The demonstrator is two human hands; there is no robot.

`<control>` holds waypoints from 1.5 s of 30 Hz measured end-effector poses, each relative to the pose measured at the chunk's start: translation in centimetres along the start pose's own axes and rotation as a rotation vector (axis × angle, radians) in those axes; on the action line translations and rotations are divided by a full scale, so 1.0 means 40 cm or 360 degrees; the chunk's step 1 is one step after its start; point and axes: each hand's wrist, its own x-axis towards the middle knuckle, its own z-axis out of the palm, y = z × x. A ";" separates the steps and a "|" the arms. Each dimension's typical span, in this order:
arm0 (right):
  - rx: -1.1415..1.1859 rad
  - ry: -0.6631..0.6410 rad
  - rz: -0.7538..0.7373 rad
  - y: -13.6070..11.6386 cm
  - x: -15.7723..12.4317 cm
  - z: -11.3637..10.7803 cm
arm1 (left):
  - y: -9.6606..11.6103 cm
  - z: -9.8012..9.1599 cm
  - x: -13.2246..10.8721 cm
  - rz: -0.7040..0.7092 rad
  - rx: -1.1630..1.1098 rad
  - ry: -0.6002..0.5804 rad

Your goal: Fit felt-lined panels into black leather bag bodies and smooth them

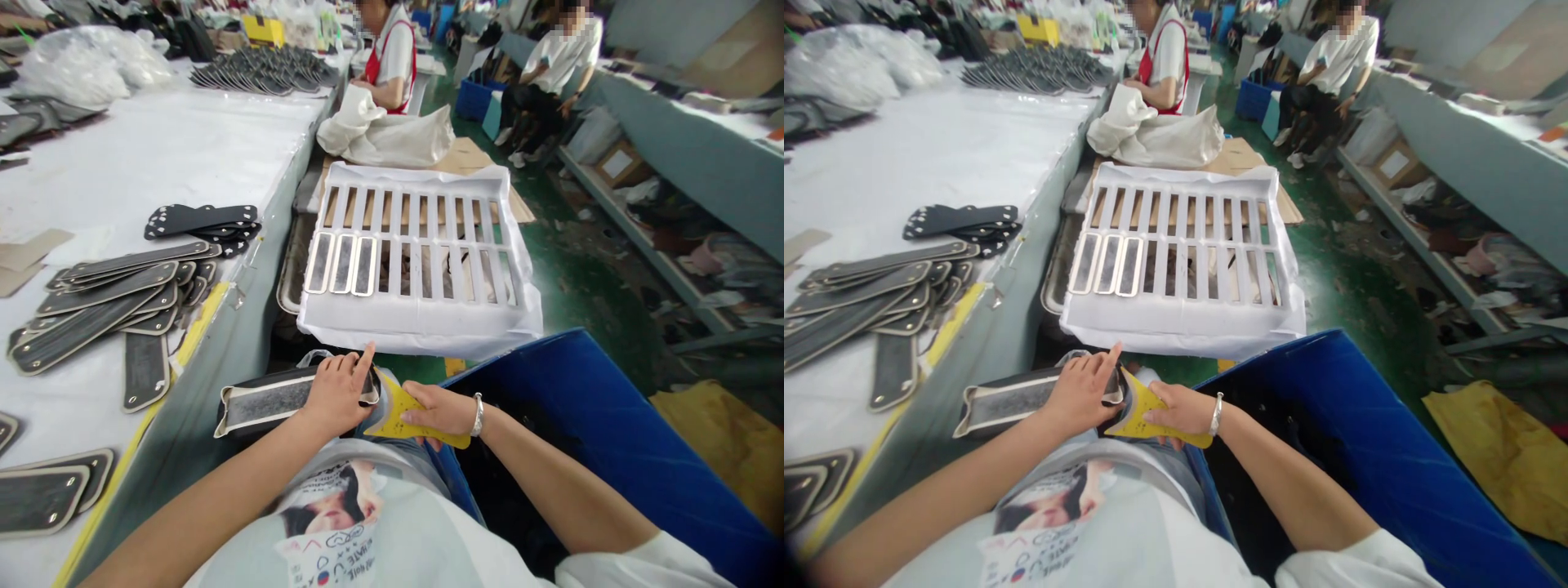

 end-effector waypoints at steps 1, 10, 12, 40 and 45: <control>-0.0035 -0.0001 0.0000 -0.003 0.008 -0.003 | 0.000 0.003 -0.002 0.0001 0.0004 0.0018; -0.0137 -0.0057 -0.0008 -0.012 0.057 -0.019 | -0.002 0.013 -0.012 0.0024 0.0027 0.0115; -0.0147 -0.0084 -0.0002 -0.019 0.062 -0.025 | -0.001 0.012 -0.013 0.0041 0.0068 0.0099; -0.0019 -0.0082 0.0177 -0.055 0.085 -0.014 | -0.102 -0.004 -0.026 0.0356 -0.0393 -0.0107; 0.0040 -0.0088 0.0172 -0.048 0.090 -0.011 | -0.104 -0.005 -0.023 0.0350 -0.0394 -0.0134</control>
